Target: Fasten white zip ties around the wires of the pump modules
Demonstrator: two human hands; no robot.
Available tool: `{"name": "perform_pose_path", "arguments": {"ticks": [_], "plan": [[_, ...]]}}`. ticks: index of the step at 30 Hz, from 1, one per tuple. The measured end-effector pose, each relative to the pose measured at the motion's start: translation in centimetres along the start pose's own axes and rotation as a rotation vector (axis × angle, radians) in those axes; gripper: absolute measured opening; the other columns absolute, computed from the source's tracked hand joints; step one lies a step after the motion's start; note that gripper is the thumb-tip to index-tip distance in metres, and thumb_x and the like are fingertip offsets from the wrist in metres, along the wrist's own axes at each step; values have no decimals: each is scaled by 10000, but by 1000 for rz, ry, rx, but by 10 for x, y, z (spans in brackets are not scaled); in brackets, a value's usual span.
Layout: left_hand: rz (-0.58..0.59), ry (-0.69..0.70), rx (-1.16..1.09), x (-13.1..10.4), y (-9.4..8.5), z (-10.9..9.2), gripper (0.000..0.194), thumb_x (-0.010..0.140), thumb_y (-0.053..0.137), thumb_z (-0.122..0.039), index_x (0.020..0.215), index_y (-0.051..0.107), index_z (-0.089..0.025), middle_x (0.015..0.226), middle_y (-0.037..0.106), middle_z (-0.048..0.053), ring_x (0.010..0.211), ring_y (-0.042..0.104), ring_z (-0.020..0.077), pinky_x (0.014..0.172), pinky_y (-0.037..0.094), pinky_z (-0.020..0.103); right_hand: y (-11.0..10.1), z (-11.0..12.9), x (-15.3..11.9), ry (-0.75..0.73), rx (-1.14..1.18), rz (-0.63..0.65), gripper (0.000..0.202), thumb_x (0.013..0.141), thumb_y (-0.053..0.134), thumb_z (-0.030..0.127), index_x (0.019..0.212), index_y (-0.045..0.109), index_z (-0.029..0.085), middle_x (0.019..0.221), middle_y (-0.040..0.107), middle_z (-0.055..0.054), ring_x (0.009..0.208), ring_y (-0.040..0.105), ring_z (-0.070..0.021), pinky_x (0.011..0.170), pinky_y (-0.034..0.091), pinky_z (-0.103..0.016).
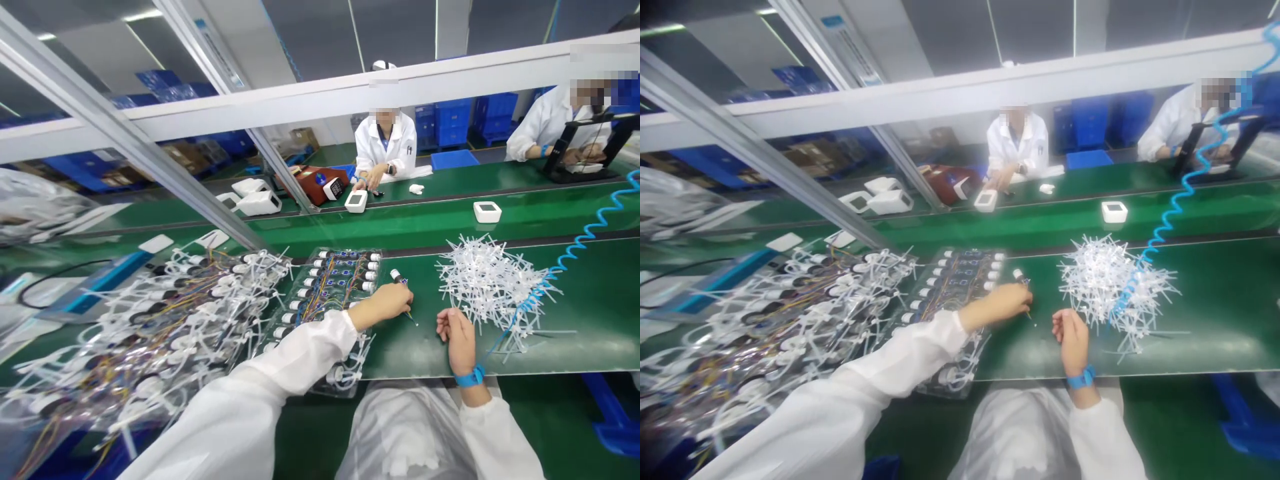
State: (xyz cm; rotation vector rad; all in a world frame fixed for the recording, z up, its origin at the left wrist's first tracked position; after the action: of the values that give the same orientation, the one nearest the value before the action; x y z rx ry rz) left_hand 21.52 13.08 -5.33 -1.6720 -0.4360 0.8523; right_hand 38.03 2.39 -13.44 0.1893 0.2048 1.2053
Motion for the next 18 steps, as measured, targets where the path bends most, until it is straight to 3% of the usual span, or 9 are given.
{"name": "perform_pose_path", "arguments": {"ticks": [5, 8, 12, 18], "plan": [[17, 92, -18, -34, 19, -59, 145, 1021, 763, -308, 1094, 818, -196, 1144, 798, 145, 1017, 801, 315, 897, 630, 381, -10, -4, -3, 90, 133, 55, 537, 961, 737, 746, 876, 769, 217, 749, 710, -56, 601, 615, -186, 482, 436, -283], [24, 36, -22, -59, 30, -80, 273, 1001, 798, -368, 1180, 782, -162, 1145, 778, 183, 1037, 783, 359, 894, 628, 422, -19, -3, -6, 131, 201, 92, 460, 955, 780, 681, 903, 776, 224, 785, 719, -59, 636, 628, -190, 508, 457, -291], [-51, -109, -113, -84, 39, -87, 424, 1010, 786, -372, 1374, 702, -174, 1245, 749, 183, 1160, 733, 372, 1006, 611, 468, -28, -5, -7, 145, 219, 122, 335, 951, 804, 576, 989, 790, 243, 859, 741, -52, 692, 644, -194, 579, 496, -306], [-377, -304, -357, -91, 69, -79, 596, 1017, 693, -209, 1589, 533, -257, 1554, 582, 164, 1414, 623, 354, 1208, 537, 542, -22, -16, -1, 141, 153, 193, 304, 980, 758, 502, 1182, 787, 277, 1147, 800, -70, 918, 750, -233, 878, 616, -390]]}}
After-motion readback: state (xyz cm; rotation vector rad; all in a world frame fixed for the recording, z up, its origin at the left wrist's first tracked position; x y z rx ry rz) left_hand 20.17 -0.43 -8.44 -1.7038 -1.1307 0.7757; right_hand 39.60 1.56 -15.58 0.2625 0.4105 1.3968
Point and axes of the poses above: each hand's wrist, its own x-axis towards the middle knuckle, its own y-axis out of the palm, z = x × y, the point moved 6 cm from there along x, towards the middle knuckle
